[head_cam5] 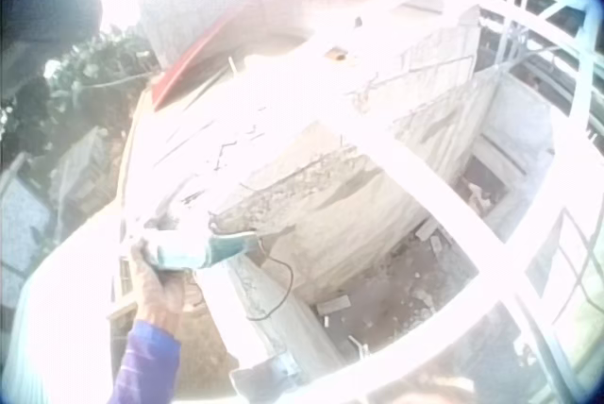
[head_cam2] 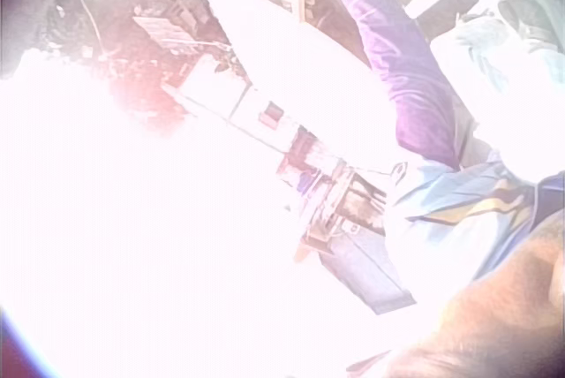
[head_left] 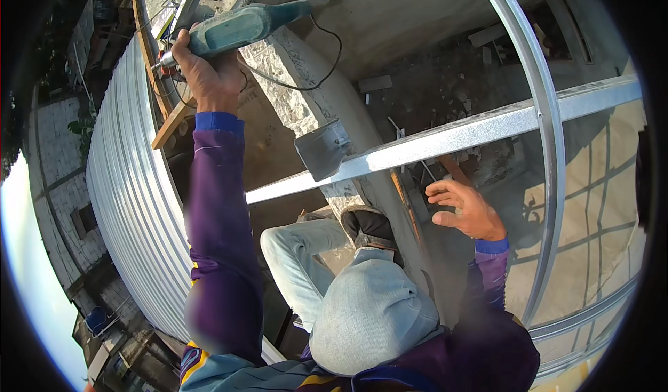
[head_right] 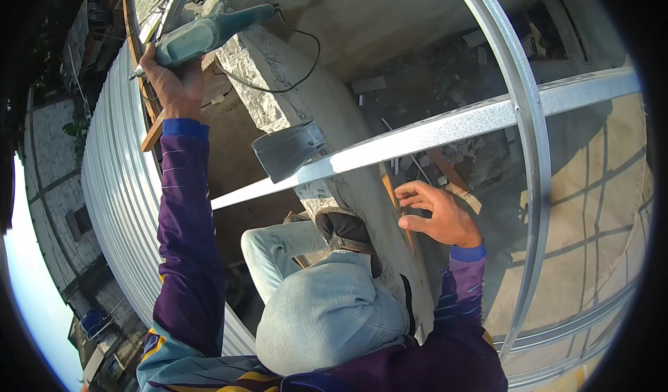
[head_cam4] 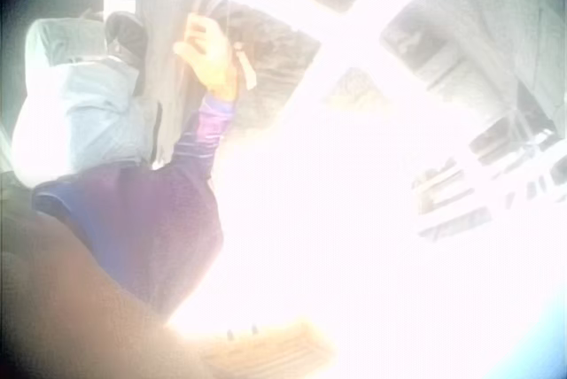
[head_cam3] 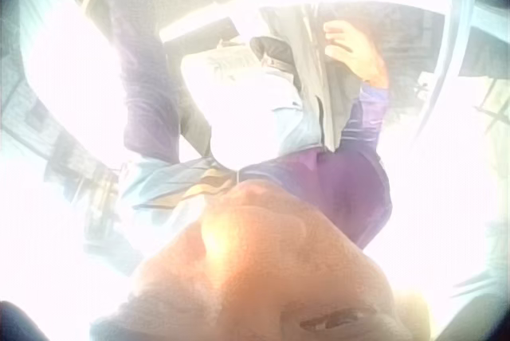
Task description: Installing metal framing for a roof using a power drill.
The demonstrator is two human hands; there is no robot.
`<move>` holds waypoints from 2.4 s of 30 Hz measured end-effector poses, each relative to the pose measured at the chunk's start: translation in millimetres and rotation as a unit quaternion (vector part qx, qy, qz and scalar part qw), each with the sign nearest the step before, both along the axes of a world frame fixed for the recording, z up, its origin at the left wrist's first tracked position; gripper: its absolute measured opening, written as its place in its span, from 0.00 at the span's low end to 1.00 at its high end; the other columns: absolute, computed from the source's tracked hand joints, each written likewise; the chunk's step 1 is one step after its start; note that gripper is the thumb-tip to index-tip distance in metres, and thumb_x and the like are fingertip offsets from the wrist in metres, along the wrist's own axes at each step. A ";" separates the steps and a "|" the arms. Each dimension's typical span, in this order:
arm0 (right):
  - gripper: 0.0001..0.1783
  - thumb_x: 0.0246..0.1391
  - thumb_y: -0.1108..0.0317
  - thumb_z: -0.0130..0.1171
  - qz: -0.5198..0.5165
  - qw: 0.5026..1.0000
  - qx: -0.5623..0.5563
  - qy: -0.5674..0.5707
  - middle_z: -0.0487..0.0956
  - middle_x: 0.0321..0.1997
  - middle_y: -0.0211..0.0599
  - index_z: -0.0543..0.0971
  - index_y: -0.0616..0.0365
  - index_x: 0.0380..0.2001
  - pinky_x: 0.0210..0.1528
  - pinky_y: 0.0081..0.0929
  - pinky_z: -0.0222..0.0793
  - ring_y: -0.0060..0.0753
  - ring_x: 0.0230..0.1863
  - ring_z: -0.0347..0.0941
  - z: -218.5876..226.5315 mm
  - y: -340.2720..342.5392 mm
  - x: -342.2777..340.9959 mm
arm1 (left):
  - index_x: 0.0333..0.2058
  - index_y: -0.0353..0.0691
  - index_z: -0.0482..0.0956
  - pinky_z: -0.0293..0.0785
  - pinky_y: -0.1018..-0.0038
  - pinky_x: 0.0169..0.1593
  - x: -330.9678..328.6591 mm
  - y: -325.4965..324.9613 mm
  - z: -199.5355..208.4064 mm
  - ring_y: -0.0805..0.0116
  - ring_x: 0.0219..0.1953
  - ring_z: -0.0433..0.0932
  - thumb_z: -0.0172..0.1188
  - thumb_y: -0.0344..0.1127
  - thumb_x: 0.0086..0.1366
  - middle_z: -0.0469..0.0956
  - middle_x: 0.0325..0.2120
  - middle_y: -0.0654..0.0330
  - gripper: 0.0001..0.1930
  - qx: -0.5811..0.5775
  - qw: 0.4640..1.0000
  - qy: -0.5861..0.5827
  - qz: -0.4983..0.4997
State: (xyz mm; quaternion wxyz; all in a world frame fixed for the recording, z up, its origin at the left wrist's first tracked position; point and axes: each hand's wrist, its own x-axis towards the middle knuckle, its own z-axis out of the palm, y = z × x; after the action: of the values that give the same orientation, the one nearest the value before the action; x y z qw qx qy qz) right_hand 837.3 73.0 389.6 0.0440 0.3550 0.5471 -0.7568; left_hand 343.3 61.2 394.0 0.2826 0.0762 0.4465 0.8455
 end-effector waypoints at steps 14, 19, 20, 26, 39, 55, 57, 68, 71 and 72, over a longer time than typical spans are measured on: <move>0.39 0.49 0.69 0.72 -0.165 0.710 0.621 -0.289 0.75 0.57 0.43 0.68 0.54 0.64 0.48 0.35 0.74 0.41 0.54 0.72 101.1 55.1 48.6 | 0.53 0.25 0.68 0.63 0.46 0.68 -25.3 -210.9 77.6 0.41 0.55 0.75 0.54 0.50 0.60 0.72 0.49 0.36 0.32 0.135 0.978 -0.033 0.154; 0.30 0.52 0.62 0.69 -0.146 0.739 0.553 -0.356 0.79 0.43 0.49 0.71 0.60 0.56 0.45 0.40 0.71 0.49 0.42 0.76 82.1 60.8 65.1 | 0.52 0.24 0.69 0.68 0.51 0.65 -6.9 -239.8 83.2 0.43 0.53 0.76 0.53 0.53 0.62 0.74 0.48 0.37 0.34 0.138 0.988 0.025 0.061; 0.28 0.52 0.63 0.68 -0.138 0.743 0.549 -0.357 0.80 0.41 0.49 0.71 0.60 0.53 0.45 0.40 0.71 0.50 0.41 0.77 81.3 63.4 63.4 | 0.52 0.24 0.69 0.68 0.51 0.65 -4.9 -241.3 79.0 0.43 0.53 0.76 0.53 0.53 0.62 0.74 0.48 0.37 0.34 0.134 0.988 0.021 0.069; 0.25 0.53 0.63 0.66 -0.108 0.723 0.564 -0.383 0.78 0.41 0.48 0.70 0.58 0.51 0.47 0.41 0.71 0.51 0.42 0.78 67.3 70.3 71.9 | 0.54 0.21 0.67 0.68 0.51 0.64 9.3 -236.2 51.9 0.42 0.53 0.76 0.51 0.53 0.61 0.73 0.47 0.36 0.36 0.083 0.981 0.013 0.178; 0.25 0.51 0.63 0.67 -0.087 0.703 0.537 -0.457 0.82 0.38 0.60 0.68 0.54 0.49 0.44 0.56 0.72 0.67 0.43 0.78 66.1 68.2 60.5 | 0.47 0.39 0.78 0.73 0.46 0.59 4.7 -205.0 131.3 0.43 0.49 0.78 0.58 0.53 0.56 0.78 0.43 0.47 0.26 -0.043 0.989 0.009 0.143; 0.28 0.51 0.59 0.68 -0.059 0.724 0.451 -0.518 0.82 0.42 0.51 0.64 0.47 0.51 0.45 0.59 0.74 0.66 0.43 0.79 63.8 62.0 47.4 | 0.47 0.40 0.72 0.77 0.47 0.55 61.2 -138.9 309.2 0.47 0.47 0.79 0.61 0.44 0.55 0.77 0.43 0.52 0.23 -0.261 0.963 0.035 0.066; 0.28 0.52 0.60 0.68 -0.055 0.727 0.445 -0.520 0.82 0.42 0.52 0.64 0.47 0.51 0.44 0.59 0.74 0.65 0.44 0.79 63.3 60.1 43.0 | 0.48 0.40 0.72 0.77 0.48 0.55 68.2 -133.1 320.6 0.47 0.47 0.79 0.61 0.43 0.55 0.77 0.43 0.52 0.23 -0.272 0.960 0.041 0.051; 0.27 0.52 0.65 0.68 -0.089 0.759 0.420 -0.489 0.80 0.49 0.52 0.64 0.51 0.50 0.47 0.57 0.73 0.64 0.47 0.78 63.5 61.9 40.7 | 0.51 0.40 0.70 0.78 0.50 0.54 88.7 -89.0 362.1 0.49 0.47 0.79 0.59 0.41 0.58 0.76 0.44 0.52 0.24 -0.291 0.950 0.090 -0.063; 0.27 0.51 0.67 0.68 -0.106 0.750 0.459 -0.465 0.80 0.48 0.51 0.64 0.51 0.49 0.47 0.57 0.73 0.62 0.49 0.77 55.9 61.1 44.0 | 0.51 0.40 0.70 0.78 0.50 0.54 89.7 -78.3 365.9 0.49 0.47 0.79 0.59 0.41 0.57 0.76 0.44 0.51 0.24 -0.293 0.946 0.099 -0.094; 0.27 0.51 0.67 0.68 -0.112 0.748 0.457 -0.467 0.80 0.48 0.51 0.64 0.51 0.49 0.47 0.57 0.73 0.62 0.49 0.77 54.4 61.2 46.4 | 0.51 0.40 0.70 0.78 0.50 0.53 89.2 -73.9 365.5 0.50 0.46 0.79 0.59 0.41 0.57 0.75 0.44 0.51 0.24 -0.293 0.945 0.101 -0.108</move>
State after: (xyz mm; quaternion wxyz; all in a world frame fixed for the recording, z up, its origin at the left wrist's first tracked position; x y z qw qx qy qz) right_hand 883.7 134.2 444.1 0.0418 0.7008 0.6950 -0.1554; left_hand 432.6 -12.7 759.6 0.3357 0.1227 0.6895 0.6300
